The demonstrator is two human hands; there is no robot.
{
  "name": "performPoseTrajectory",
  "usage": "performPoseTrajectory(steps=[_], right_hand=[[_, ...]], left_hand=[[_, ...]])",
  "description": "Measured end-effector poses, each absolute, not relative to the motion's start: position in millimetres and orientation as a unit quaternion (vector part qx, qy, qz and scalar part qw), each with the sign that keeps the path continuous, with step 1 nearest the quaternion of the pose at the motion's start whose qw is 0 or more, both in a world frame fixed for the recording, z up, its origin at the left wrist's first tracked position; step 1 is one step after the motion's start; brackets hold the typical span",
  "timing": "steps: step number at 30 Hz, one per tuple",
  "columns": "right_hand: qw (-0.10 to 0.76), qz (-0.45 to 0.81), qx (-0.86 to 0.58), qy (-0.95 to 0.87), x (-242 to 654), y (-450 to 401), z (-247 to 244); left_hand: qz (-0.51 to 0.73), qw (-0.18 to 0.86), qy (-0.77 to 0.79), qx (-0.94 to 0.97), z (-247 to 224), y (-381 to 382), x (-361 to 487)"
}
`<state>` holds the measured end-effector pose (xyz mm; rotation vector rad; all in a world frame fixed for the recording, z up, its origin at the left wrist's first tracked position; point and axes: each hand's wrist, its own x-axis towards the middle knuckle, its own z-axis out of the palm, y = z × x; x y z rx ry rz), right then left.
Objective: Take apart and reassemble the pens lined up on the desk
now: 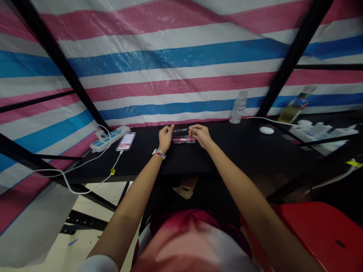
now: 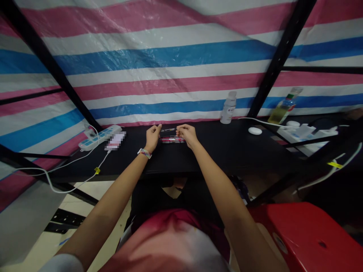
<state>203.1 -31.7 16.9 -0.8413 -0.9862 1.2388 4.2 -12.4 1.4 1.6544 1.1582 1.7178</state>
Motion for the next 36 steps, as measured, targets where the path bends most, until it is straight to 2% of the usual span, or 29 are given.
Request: performPoseTrajectory(steps=[5,12,17,23,29,36], right_hand=[[0.644,0.544,-0.379,-0.381,206.4,-29.0,17.9],[0.649,0.546,-0.365,-0.384,206.4,-26.9,17.3],[0.656,0.541,-0.366,-0.378,208.5,-25.6,16.8],[0.654,0.542,-0.364,-0.382,207.4,-27.0,17.9],[0.656,0.542,-0.370,-0.374,207.5,-26.9,17.7],[0.655,0.543,-0.370,-0.372,209.0,-25.3,16.6]], left_hand=[[0.631,0.292,0.386,0.607,1.6,-13.7,9.0],[0.624,0.297,0.419,0.590,0.2,-10.9,7.5],[0.628,0.312,0.383,0.602,1.4,-11.5,9.0],[0.608,0.284,0.411,0.616,-1.9,-11.0,7.6],[0.626,0.325,0.390,0.592,1.5,-12.5,9.1],[0.628,0.326,0.382,0.594,2.7,-15.7,9.0]])
